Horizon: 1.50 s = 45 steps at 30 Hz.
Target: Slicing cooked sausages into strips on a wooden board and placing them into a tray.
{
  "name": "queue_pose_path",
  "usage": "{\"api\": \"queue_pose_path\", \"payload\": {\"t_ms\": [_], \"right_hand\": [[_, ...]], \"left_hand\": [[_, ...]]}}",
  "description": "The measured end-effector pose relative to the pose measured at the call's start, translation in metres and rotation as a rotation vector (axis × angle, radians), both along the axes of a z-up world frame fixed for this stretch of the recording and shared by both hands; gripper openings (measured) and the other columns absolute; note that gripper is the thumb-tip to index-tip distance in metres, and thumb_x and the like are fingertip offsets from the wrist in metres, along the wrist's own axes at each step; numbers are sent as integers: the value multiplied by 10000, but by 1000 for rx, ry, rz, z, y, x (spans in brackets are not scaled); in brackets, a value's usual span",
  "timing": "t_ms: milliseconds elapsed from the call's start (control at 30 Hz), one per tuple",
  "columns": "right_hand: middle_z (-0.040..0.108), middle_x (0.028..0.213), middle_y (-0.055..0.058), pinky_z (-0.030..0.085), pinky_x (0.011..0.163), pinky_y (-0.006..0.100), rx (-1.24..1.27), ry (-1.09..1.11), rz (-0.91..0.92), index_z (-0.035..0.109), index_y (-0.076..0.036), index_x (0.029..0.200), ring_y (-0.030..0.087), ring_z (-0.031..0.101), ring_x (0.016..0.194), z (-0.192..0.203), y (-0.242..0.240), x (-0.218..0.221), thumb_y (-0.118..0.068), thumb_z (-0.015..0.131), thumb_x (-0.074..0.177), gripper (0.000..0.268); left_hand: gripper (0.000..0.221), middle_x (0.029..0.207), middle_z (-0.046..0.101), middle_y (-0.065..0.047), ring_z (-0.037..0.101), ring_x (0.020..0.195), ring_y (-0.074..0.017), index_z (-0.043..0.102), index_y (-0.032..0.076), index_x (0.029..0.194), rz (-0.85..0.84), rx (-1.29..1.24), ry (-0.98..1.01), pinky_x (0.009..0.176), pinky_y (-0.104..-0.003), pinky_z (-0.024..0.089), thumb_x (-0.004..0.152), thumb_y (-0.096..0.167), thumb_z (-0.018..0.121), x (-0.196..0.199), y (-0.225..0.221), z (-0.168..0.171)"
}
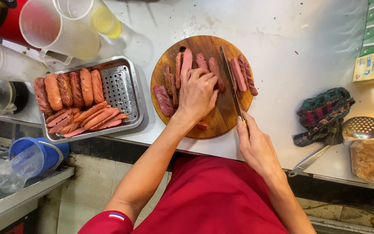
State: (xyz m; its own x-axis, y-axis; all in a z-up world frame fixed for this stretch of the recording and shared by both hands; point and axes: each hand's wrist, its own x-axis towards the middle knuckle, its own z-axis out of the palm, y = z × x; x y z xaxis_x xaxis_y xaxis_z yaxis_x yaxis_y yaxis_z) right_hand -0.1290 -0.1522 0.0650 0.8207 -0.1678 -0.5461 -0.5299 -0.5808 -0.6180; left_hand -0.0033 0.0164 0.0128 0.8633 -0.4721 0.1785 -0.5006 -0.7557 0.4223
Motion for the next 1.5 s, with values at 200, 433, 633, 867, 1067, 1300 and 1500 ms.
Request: {"api": "queue_pose_path", "payload": {"t_ms": [200,433,633,867,1067,1300,1500], "right_hand": [[705,1074,321,500,911,529,-37,-22,27,476,-148,1488,524,634,1090,-2,-2,3,-427,391,1049,527],[705,996,326,502,851,557,-52,-52,35,477,-134,1480,536,651,1006,8,7,12,-412,391,1049,520],[703,1001,328,499,841,571,-45,-78,51,485,-113,1462,543,641,1000,3,8,16,-415,392,1058,513],[705,935,327,492,808,592,-68,-46,51,469,-123,1473,551,652,918,10,13,18,-403,381,1060,506],[700,907,328,488,785,599,-73,-59,51,468,-120,1468,553,648,888,9,14,17,-386,387,1057,496],[699,894,331,496,788,597,-91,-51,57,466,-128,1470,553,654,883,6,16,16,-383,387,1054,494],[692,984,339,481,799,615,-97,-132,90,460,-102,1458,575,634,911,-5,11,-3,-372,381,1071,478]], "left_hand": [[394,1254,727,-90,595,1227,-259,722,30,1175,-12,-112,11,1159,-512,326,806,150,785,2,-5,-26],[495,1318,675,-134,569,1261,-284,662,4,1282,23,-141,36,1128,-494,329,837,193,767,0,-4,-17],[492,1351,658,-115,561,1291,-275,658,20,1307,23,-126,47,1121,-468,353,854,185,755,-1,-5,-19],[504,1363,633,-126,553,1293,-283,649,14,1316,17,-111,57,1115,-472,346,849,176,752,0,-7,-16],[501,1369,636,-124,553,1301,-281,645,14,1317,12,-103,64,1123,-469,345,852,169,752,1,-6,-16],[503,1363,635,-129,553,1296,-285,646,11,1312,9,-95,62,1122,-473,345,847,169,752,2,-5,-17],[508,1353,639,-124,555,1300,-282,653,10,1302,14,-96,60,1121,-476,346,831,168,758,3,-6,-17]]}}
